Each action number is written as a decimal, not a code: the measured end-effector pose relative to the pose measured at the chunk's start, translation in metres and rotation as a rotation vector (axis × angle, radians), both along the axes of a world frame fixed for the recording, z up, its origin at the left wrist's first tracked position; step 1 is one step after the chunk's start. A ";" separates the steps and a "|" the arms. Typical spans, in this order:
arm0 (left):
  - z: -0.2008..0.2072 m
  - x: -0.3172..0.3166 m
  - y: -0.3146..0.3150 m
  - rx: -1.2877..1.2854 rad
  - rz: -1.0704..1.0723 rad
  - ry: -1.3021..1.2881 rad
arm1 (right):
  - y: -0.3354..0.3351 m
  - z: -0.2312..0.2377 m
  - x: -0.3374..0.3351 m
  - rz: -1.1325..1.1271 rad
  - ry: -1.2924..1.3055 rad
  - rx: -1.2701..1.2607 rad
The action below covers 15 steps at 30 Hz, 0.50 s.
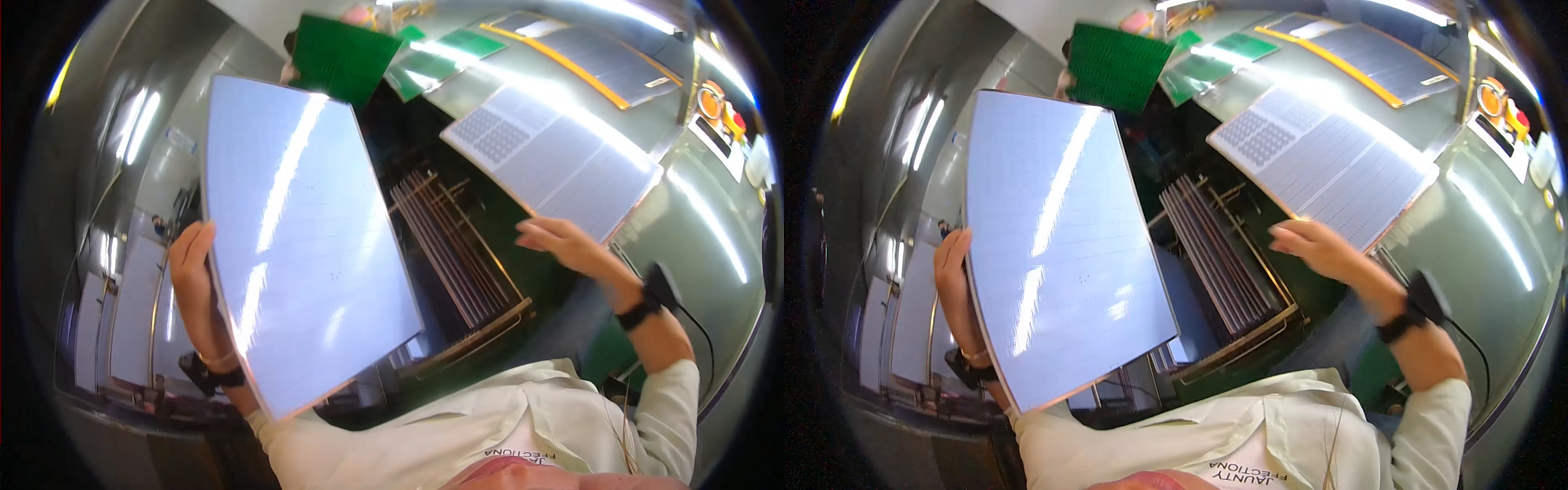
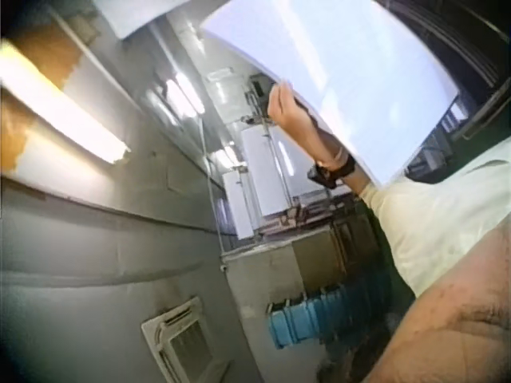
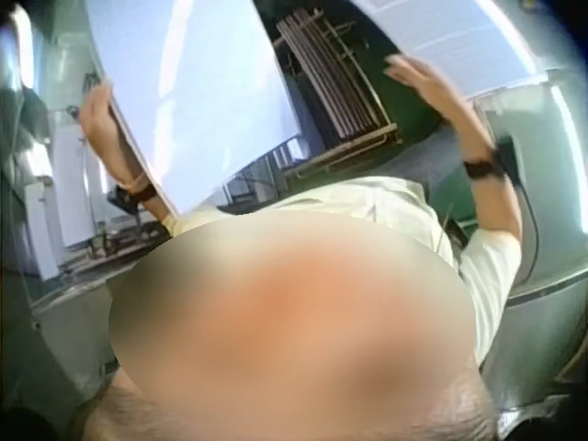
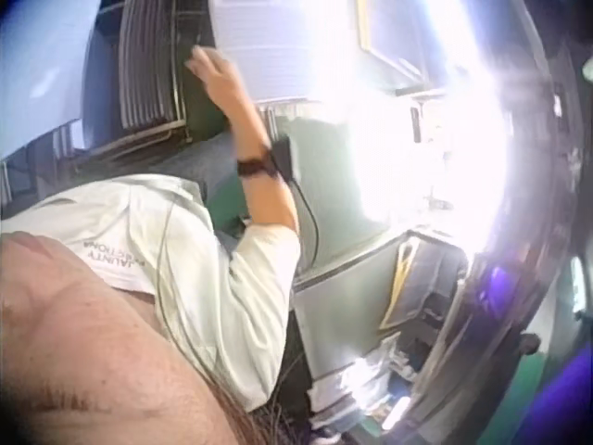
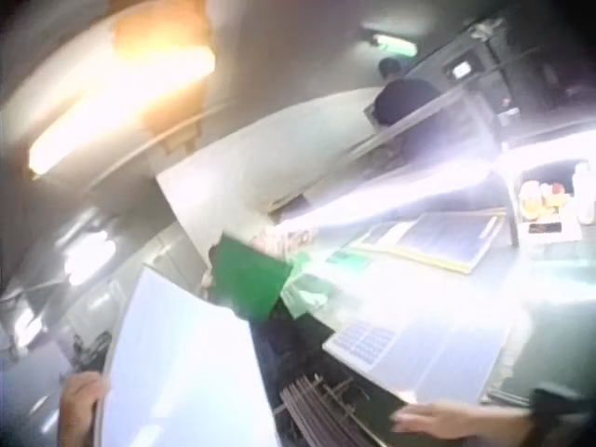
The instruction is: Inspecting and sorting various industrial sheets and panels by moving them from a cart to an inspection table and back into storage racks.
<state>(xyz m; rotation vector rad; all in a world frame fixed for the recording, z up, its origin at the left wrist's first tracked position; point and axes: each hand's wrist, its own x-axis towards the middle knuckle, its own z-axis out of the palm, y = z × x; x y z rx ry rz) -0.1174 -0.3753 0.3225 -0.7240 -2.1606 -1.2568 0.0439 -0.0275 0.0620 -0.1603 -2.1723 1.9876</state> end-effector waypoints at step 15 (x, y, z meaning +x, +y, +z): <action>-0.136 -0.090 0.087 0.030 -0.632 -0.525 | 0.004 0.017 0.017 -0.402 0.116 -0.827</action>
